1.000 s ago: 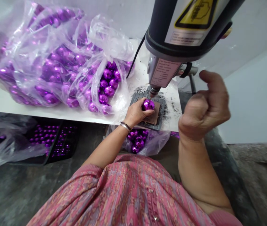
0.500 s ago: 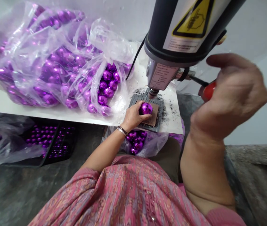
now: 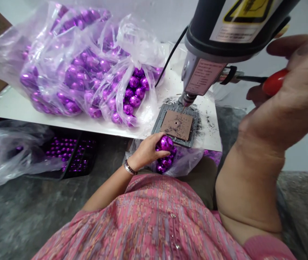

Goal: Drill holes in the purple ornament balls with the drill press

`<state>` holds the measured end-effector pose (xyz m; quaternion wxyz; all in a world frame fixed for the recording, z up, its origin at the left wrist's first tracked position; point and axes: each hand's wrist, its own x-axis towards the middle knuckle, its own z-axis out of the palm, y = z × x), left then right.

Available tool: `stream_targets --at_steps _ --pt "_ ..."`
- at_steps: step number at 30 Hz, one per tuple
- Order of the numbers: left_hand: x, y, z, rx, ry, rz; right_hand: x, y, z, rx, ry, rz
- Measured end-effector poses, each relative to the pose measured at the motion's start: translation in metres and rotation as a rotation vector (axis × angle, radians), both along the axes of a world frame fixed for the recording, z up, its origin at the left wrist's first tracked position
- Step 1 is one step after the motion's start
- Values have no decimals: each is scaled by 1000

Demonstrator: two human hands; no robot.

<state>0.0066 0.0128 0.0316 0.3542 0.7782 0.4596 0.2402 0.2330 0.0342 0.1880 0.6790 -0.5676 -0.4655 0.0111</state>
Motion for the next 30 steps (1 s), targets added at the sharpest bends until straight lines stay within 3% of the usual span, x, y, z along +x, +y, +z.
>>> stream_targets --at_steps 5,10,13,16,19,26,30 --pt "-12 2 0 92 31 46 -1 0 -4 -14 18 -27" --pt "-26 54 24 321 124 263 1 2 -7 47 3 -27" --pt "-38 84 43 309 432 431 0 1 -6 32 -1 -11" --pt "-48 94 55 172 794 361 -1 0 -7 39 9 -8" --pt "-50 87 57 145 953 243 0 1 -9 75 9 10" --pt "-50 76 47 129 872 233 3 2 -12 97 -26 12" --pt "-51 77 53 264 627 452 2 -1 -11 23 -41 30"
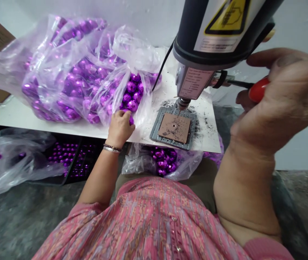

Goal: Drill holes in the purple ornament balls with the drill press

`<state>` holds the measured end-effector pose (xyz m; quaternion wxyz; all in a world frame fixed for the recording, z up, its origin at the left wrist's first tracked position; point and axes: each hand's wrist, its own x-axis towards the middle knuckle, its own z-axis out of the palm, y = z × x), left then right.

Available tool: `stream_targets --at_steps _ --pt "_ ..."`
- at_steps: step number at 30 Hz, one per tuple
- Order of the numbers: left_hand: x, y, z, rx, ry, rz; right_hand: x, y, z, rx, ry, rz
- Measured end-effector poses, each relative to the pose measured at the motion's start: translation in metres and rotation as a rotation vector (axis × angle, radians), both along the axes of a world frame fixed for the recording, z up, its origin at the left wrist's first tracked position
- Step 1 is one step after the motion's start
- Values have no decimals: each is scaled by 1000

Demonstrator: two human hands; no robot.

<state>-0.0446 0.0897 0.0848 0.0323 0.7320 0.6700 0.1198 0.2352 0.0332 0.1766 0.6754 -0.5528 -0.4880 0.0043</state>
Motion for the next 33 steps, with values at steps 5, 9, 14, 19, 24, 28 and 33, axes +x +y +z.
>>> stream_targets --at_steps 5,9,14,19,24,28,33 --pt "15 -8 10 54 -796 33 1 5 -3 73 25 -9" --pt "39 -16 2 -315 -1441 11 2 6 -5 83 4 -16" --pt "62 -23 -16 -582 -1676 62 3 6 -6 103 9 4" --pt "73 -24 -25 -762 -1743 47 1 8 -7 108 20 17" --pt "73 -23 -32 -650 -1668 -77 -1 3 -5 69 22 49" --pt "68 -18 -40 -464 -1392 -206 -3 -2 0 26 -9 75" --pt "64 -12 -46 -321 -1114 -172 -8 -5 5 37 7 96"
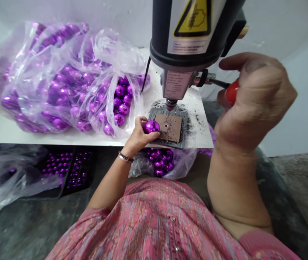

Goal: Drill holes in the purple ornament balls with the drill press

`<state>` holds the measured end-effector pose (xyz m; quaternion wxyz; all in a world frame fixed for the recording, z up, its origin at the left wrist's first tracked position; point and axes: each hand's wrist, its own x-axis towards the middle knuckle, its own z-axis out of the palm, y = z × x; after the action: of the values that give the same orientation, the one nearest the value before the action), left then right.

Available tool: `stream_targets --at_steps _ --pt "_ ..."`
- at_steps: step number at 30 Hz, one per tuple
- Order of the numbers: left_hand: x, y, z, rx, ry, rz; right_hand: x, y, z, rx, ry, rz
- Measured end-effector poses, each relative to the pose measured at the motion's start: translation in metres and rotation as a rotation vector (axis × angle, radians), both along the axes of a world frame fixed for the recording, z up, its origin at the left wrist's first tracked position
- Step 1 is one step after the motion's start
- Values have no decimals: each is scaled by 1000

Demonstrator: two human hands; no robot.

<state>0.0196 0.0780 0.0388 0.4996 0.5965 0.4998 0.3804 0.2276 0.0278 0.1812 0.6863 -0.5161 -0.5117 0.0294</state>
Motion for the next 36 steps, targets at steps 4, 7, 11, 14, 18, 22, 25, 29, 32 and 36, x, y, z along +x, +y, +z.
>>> stream_targets --at_steps 4,7,11,14,18,22,25,29,32,36 --pt "-1 3 -1 72 39 -51 -3 -1 2 -7 39 20" --pt "-1 5 -1 54 20 -72 -3 -2 5 -28 81 52" --pt "2 12 -3 92 64 -74 -5 -4 8 -30 103 60" --pt "6 17 1 139 133 -91 -6 -5 9 -58 112 46" --pt "12 21 13 141 244 -179 -5 -4 8 -11 86 73" --pt "17 22 19 140 386 -188 -3 -3 5 32 70 95" --pt "21 23 20 144 424 -174 -2 -3 5 19 74 103" --pt "26 26 21 136 441 -183 -2 -3 5 19 94 124" --pt "29 28 23 112 464 -206 -2 -3 4 15 96 129" --pt "33 32 23 127 493 -250 0 -2 3 11 79 131"
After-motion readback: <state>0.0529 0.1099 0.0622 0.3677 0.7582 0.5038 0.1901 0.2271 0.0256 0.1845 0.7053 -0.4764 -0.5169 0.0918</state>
